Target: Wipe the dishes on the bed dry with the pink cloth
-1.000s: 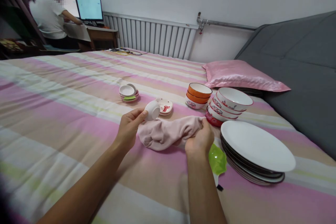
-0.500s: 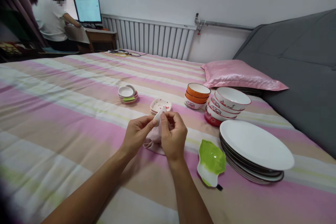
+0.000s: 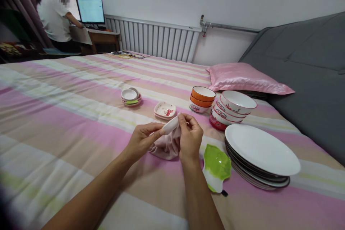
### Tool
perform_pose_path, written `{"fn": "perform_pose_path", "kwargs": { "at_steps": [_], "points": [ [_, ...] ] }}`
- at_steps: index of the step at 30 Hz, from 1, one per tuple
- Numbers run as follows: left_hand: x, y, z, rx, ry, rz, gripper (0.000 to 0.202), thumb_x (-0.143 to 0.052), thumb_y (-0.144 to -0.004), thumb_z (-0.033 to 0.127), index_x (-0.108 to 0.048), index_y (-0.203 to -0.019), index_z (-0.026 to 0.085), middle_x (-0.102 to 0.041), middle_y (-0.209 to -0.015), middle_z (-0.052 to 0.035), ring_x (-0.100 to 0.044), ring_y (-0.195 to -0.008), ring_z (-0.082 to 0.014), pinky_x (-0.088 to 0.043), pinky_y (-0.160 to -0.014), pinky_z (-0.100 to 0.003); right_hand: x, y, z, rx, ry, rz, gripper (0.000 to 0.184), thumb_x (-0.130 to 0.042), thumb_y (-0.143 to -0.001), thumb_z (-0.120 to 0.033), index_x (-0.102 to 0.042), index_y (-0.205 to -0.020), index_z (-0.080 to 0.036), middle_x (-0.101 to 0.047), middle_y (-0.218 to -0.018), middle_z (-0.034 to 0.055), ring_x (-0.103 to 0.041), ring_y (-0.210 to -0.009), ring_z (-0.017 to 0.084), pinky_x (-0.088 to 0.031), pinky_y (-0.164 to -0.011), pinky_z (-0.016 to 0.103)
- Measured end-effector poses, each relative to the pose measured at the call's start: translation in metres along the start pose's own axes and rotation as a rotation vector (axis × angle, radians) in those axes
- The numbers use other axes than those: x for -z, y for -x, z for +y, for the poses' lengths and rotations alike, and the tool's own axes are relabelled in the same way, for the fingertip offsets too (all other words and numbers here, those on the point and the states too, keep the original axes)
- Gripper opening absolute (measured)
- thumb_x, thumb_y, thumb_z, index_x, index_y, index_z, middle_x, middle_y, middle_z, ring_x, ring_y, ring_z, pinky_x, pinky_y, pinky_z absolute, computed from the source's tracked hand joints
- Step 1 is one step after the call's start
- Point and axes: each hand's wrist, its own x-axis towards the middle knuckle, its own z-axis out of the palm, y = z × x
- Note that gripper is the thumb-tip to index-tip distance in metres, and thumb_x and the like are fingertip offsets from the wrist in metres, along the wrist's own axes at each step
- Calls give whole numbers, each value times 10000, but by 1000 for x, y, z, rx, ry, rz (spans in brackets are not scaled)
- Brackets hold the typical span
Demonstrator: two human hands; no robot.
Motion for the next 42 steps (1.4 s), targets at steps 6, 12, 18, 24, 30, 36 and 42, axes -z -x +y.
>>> {"fn": "perform_pose_path", "kwargs": {
  "at_steps": [6,12,18,24,30,36,42],
  "points": [
    [2,0,-3,28,16,-14,262,-606,-809,329,-730,-969,161,-723,-892,-65,-643,-826,-190,-461,-732,-244,0,2,-1,114,59,-22,272,-693,-706,-406,-640,-786,-150,-609,-670,-11,-522,-569,102,-417,-530,220],
    [4,-1,-3,80,48,14,282,-601,-810,343,-727,-981,157,-721,-855,-61,-642,-842,-201,-465,-735,-249,-5,16,-12,377,338,-227,139,-625,-786,-307,-667,-784,-174,-629,-746,21,-587,-696,145,-465,-640,270],
    [5,-2,-1,83,75,1,282,-590,-818,329,-725,-995,157,-727,-873,-67,-644,-861,-207,-465,-758,-258,-8,22,-19,528,492,-317,90,-612,-795,-238,-689,-793,-190,-616,-758,17,-568,-681,128,-446,-617,253],
    [5,1,0,89,100,-64,289,-615,-799,335,-722,-1016,176,-723,-911,-60,-637,-867,-207,-457,-770,-260,-1,12,-12,304,318,-118,212,-638,-766,-367,-683,-783,-160,-633,-716,19,-553,-620,132,-437,-579,262],
    [7,2,2,206,341,-75,292,-645,-783,316,-716,-1030,179,-726,-909,-65,-630,-882,-208,-449,-801,-279,3,0,-6,6,2,-15,279,-733,-648,-403,-691,-764,-153,-654,-700,-2,-545,-634,116,-421,-583,234],
    [7,0,-1,219,596,-19,277,-649,-787,296,-716,-1024,171,-720,-911,-73,-617,-921,-197,-428,-870,-301,-3,3,-8,-161,-173,-80,283,-707,-682,-431,-696,-751,-156,-639,-659,-14,-536,-602,107,-412,-553,225],
    [7,-3,1,258,748,58,231,-669,-768,243,-726,-975,157,-709,-934,-68,-612,-899,-154,-428,-885,-267,-5,9,-11,-124,-204,-236,355,-706,-713,-372,-674,-1022,-201,-687,-1041,45,-622,-935,182,-471,-829,307]
  ]
}}
